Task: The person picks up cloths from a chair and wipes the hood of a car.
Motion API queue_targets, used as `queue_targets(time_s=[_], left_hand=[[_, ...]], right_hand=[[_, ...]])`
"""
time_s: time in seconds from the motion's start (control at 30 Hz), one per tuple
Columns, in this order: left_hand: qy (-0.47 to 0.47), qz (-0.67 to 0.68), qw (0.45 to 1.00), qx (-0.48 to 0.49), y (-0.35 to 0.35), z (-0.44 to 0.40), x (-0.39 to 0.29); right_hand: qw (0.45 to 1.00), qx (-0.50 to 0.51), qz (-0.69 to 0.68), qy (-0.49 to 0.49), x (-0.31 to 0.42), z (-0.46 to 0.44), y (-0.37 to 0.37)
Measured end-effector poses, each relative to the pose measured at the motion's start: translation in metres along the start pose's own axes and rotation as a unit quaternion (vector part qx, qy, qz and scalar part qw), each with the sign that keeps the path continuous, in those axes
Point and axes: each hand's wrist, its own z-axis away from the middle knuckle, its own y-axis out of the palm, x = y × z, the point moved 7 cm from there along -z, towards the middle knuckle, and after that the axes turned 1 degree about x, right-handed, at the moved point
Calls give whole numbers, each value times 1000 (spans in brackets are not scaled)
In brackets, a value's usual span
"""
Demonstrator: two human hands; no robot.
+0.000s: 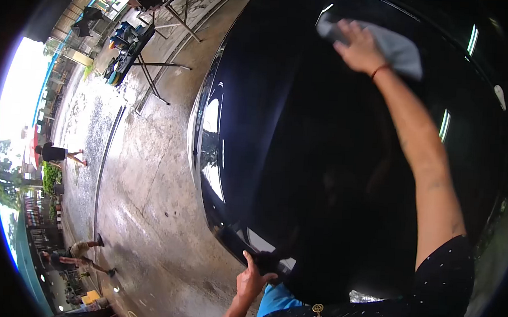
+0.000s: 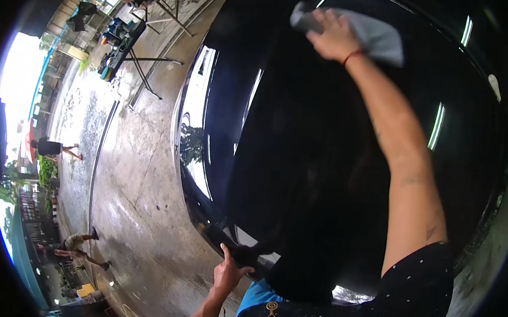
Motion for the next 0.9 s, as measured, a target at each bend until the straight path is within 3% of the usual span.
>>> queue_targets(time_s=[0.1, 0.2, 0.27, 0.3, 0.37, 0.43, 0.47, 0.57, 0.63, 0.67, 0.7, 0.9], left_hand=[[45, 52, 997, -26, -5, 9, 4], [43, 43, 998, -35, -7, 10, 6], [32, 66, 997, -20, -7, 8, 10], [21, 81, 996, -3, -5, 8, 16], [48, 113, 991, -47, 10, 7, 33], [20, 103, 994, -31, -5, 16, 30], [43, 116, 991, -51, 1, 15, 35], [62, 132, 987, -71, -4, 16, 42], [70, 130, 985, -85, -8, 25, 46], [65, 124, 986, -87, -13, 26, 49], [67, 117, 987, -83, -11, 29, 48], [87, 112, 983, -114, -25, 68, 52]], right_hand=[[988, -56, -81, -122, 146, 120, -72], [960, 40, -182, -208, 261, 254, -114], [903, 154, -278, -290, 310, 338, -133], [893, 139, -283, -323, 319, 370, -131], [849, 182, -385, -312, 295, 358, -135], [928, 87, -251, -262, 247, 299, -144], [960, 19, -208, -188, 214, 258, -130], [983, -100, -149, -48, 149, 132, -58], [985, -146, -87, -6, 169, 98, -34], [998, -35, 28, 36, 200, 97, -47], [995, 10, 104, -2, 228, 107, -43], [987, 61, 6, -147, 417, 292, -133]])
